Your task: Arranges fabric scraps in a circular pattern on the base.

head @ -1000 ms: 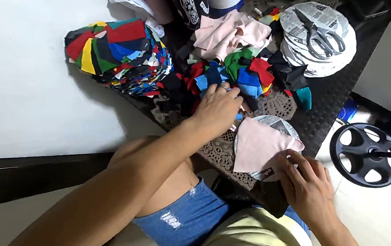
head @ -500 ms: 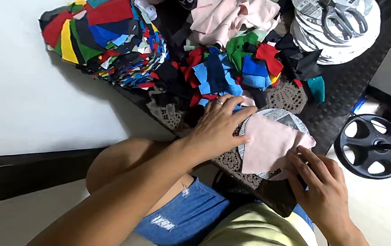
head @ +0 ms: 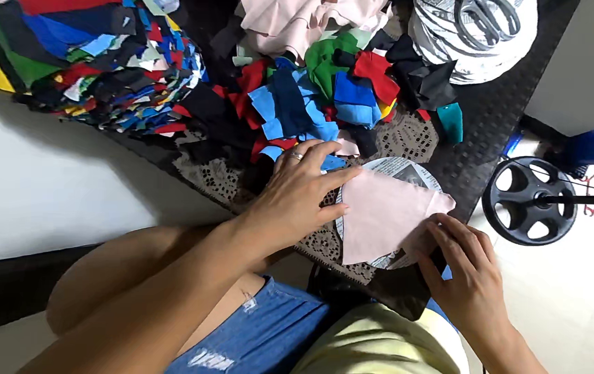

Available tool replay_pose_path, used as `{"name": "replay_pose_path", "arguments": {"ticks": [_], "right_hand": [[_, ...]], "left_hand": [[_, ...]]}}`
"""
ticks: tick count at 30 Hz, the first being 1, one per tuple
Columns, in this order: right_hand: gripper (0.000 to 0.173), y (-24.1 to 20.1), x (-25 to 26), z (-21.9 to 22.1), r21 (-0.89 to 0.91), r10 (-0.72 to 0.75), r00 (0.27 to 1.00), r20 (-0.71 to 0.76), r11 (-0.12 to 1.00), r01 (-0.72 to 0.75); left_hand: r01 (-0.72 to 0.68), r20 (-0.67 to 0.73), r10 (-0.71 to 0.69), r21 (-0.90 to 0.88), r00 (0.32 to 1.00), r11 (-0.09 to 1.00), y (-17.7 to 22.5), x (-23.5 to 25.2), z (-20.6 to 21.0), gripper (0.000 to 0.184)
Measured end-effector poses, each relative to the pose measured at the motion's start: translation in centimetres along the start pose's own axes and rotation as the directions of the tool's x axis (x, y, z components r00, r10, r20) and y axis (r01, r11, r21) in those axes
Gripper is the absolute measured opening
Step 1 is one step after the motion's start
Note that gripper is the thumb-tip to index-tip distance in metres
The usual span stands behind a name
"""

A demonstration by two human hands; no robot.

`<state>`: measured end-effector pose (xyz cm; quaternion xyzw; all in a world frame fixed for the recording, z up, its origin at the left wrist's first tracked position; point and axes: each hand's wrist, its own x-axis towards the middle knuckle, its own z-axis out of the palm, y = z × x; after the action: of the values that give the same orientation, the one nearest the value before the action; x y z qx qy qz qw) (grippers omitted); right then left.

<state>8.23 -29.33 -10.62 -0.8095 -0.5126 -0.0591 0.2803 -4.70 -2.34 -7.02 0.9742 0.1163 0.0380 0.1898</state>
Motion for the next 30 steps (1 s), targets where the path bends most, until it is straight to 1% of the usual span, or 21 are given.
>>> {"name": "replay_pose_path", "arguments": {"ticks": [4,8,12,17,19,20,22,23,24,25,27,29,30], "right_hand": [[0.038,-0.2,0.0,-0.1,0.015,0.037,0.999,0.0,0.999,-0.037],[0.034,-0.5,0.6,-0.8,0.022,0.082,0.996,0.047,0.996,-0.083],[0.032,-0.6,1.4,-1.3,0.015,0.08,0.994,0.075,0.997,-0.081],[0.031,-0.6,0.8,-1.1,0.025,0.088,0.994,0.063,0.996,-0.09],[0.031,-0.6,0.6,-1.0,0.037,0.091,0.995,0.05,0.995,-0.093],[0.032,-0.6,0.5,-0.9,0.038,0.085,0.996,0.04,0.995,-0.087],[0.031,-0.6,0.3,-0.8,0.04,0.071,0.997,0.019,0.997,-0.072],[0.03,-0.5,0.2,-0.7,0.039,0.063,0.998,0.007,0.997,-0.063],[0.028,-0.5,0.1,-0.7,0.039,0.057,0.998,-0.005,0.998,-0.057],[0.026,-0.5,0.1,-0.7,0.045,0.052,0.998,-0.018,0.998,-0.051],[0.02,-0.3,0.0,-0.6,0.059,0.047,0.998,-0.045,0.997,-0.044],[0.016,-0.3,0.0,-0.6,0.086,0.045,0.996,-0.073,0.996,-0.039],[0.015,-0.3,0.0,-0.7,0.103,0.043,0.996,-0.079,0.994,-0.035]], "left_hand": [[-0.002,0.0,0.002,0.003,1.0,1.0,-0.2,-0.1,0.0,0.054],[-0.007,0.001,0.007,0.004,1.0,1.0,-0.2,-0.2,0.0,0.054],[-0.005,0.018,0.005,0.0,1.0,1.0,-0.2,-0.2,-0.3,0.054],[0.004,0.031,-0.004,-0.022,1.0,1.0,-0.3,-0.2,-0.3,0.055],[0.014,0.012,-0.014,-0.01,1.0,1.0,-0.1,-0.2,-0.4,0.056],[0.002,-0.029,-0.002,0.012,1.0,1.0,0.3,-0.2,-0.3,0.055],[-0.085,-0.154,0.097,0.084,0.983,0.993,1.7,-0.1,0.3,0.044],[-0.152,-0.189,0.169,0.101,0.967,0.983,2.7,0.0,0.9,0.039],[-0.226,-0.197,0.238,0.08,0.951,0.971,3.8,0.3,1.6,0.038],[-0.294,-0.182,0.295,0.03,0.938,0.955,4.9,0.7,2.3,0.04],[-0.402,-0.136,0.392,-0.054,0.91,0.914,6.4,1.8,3.3,0.049],[-0.468,-0.08,0.462,-0.103,0.883,0.878,7.0,2.9,4.0,0.058],[-0.476,-0.037,0.475,-0.123,0.879,0.871,7.1,3.2,4.2,0.062]]}}
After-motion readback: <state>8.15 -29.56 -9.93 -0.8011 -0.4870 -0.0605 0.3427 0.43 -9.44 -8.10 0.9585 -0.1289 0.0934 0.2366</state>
